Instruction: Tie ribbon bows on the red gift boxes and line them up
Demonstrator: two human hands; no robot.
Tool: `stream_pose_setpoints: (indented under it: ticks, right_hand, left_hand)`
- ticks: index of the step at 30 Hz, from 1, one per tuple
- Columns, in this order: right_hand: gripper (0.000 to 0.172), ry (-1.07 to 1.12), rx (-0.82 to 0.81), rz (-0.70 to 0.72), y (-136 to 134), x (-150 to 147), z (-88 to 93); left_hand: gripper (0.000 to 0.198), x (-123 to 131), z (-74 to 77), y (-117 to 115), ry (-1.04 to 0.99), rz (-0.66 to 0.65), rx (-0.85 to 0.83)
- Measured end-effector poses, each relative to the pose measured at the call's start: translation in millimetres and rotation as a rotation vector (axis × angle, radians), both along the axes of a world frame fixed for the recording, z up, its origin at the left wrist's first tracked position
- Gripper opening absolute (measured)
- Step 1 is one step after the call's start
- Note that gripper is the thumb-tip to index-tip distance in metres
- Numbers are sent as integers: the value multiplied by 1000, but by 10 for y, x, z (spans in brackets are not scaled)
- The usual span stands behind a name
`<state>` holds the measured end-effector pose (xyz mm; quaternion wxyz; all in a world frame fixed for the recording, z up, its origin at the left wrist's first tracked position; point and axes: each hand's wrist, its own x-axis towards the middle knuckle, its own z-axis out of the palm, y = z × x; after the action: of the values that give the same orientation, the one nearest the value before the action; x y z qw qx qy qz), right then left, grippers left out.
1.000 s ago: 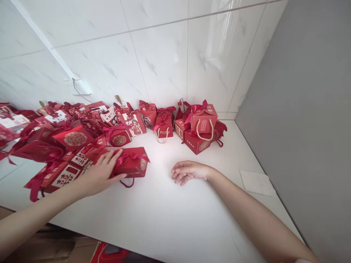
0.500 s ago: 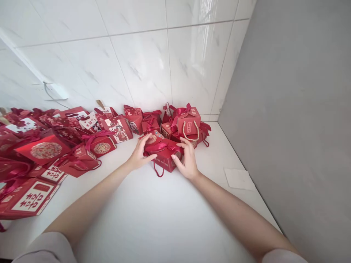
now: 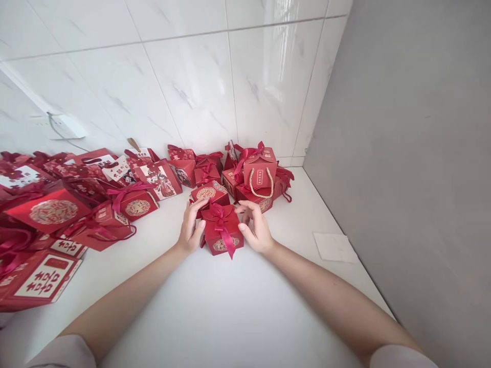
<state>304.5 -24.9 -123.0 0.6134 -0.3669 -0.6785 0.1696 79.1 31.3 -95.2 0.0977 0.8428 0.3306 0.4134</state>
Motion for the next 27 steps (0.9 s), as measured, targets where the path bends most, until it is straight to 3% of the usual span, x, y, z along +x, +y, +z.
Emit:
stream_pose_setpoints:
  ticks: [6, 8, 11, 13, 16, 18, 20, 23, 27]
  right_hand:
    - [51, -47, 54, -30, -21, -17, 80]
    - [48, -40, 13, -78, 6, -15, 99]
    - [34, 38, -54, -175, 48, -10, 128]
    - [26, 82, -66, -194, 47, -10, 174]
    - [17, 45, -28, -190, -36, -24, 304]
    - [12, -54, 44, -168, -133, -45, 411]
    - [11, -196, 159, -105, -230, -79, 503]
    - [18, -488, 329, 20, -320, -157, 561]
    - [23, -718, 346, 38, -325, -250, 510]
  left_hand:
    - [64, 21, -81, -8, -75, -157, -25]
    - [69, 7, -67, -26, -121, -154, 5]
    - [56, -25, 132, -55, -211, -120, -54]
    - [41, -45, 388, -68, -190, -174, -274]
    - [29, -72, 808, -85, 79, -263, -605]
    - [23, -96, 1002, -95, 280, -261, -611]
    - [22, -123, 1089, -98, 414, -253, -540]
    - [27, -153, 1077, -82, 486, -243, -466]
    - [28, -165, 1010, -61, 509, -212, -501]
